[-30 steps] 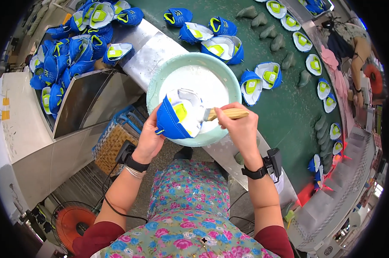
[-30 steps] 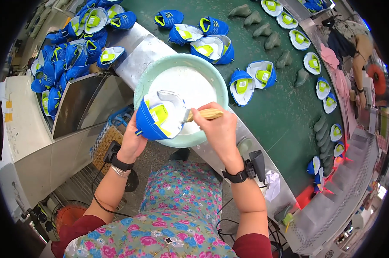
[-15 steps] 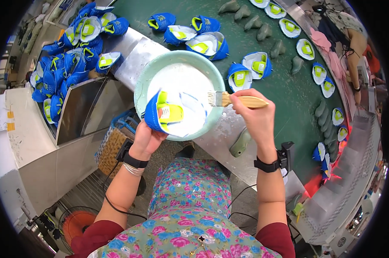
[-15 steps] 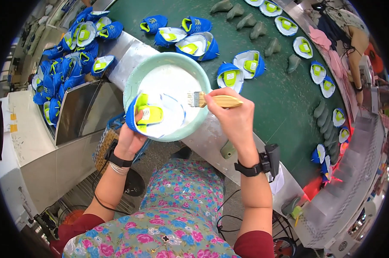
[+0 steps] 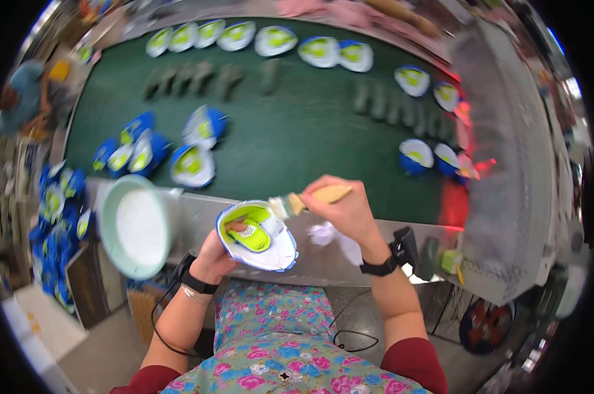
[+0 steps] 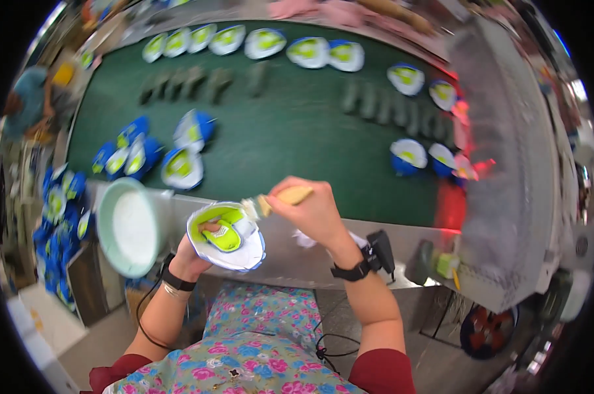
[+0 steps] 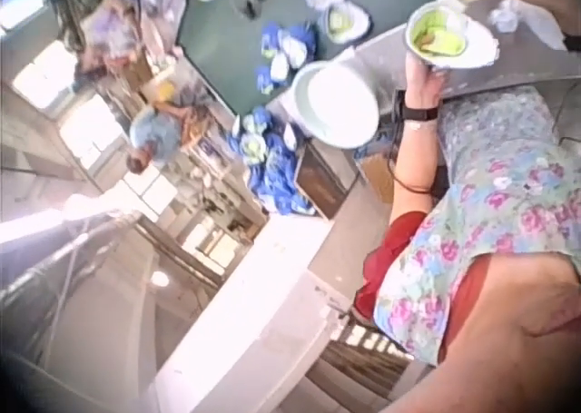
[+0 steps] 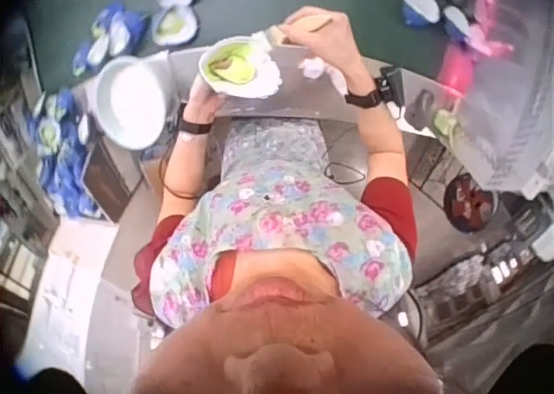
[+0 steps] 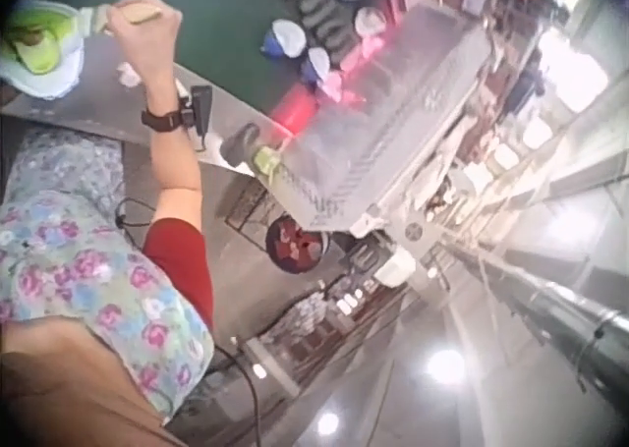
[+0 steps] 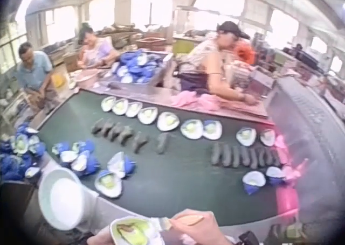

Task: Apply adhesive to the interior edges of blue shoe uppers using a brush and a bowl of glue.

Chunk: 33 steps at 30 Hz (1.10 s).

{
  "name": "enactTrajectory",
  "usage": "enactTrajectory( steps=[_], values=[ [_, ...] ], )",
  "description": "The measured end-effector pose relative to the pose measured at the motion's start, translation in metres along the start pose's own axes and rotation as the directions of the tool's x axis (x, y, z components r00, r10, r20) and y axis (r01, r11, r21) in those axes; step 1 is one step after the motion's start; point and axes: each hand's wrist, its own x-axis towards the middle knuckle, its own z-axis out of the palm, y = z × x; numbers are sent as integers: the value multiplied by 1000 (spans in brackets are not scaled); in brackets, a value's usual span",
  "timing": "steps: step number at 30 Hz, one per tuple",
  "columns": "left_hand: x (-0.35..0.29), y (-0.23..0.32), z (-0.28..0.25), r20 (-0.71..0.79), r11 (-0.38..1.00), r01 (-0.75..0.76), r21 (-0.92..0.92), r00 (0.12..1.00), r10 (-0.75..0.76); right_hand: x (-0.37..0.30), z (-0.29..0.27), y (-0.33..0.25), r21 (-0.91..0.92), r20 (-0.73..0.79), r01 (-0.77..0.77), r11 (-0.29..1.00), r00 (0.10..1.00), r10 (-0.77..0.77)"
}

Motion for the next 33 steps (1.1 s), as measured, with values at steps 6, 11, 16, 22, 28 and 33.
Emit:
enactTrajectory(
  steps=[6, 11, 16, 22, 28, 33],
  values=[
    [184, -72, 32, 16, 909, -213, 357, 975, 222, -104, -150, 56, 260, -518, -300, 918, 759, 394],
    [347, -160, 80, 57, 770, -473, 428, 865, 499, -125, -197, 90, 228, -719, -358, 905, 565, 405],
    [407, -191, 77, -38, 835, -374, 404, 905, 424, -100, -190, 125, 81, -683, -310, 947, 675, 279],
    [291, -101, 31, -71, 391, -128, 912, 888, 455, -39, -151, 96, 200, -473, -222, 954, 831, 293],
    [140, 125, -98, 186, -222, 511, 830, 122, 975, 107, 32, 61, -91, 18, -62, 994, 998, 64],
    [131, 214, -200, -314, 89, 517, 851, 365, 876, 219, 189, 96, -620, 310, 435, 652, 900, -306]
  ],
)
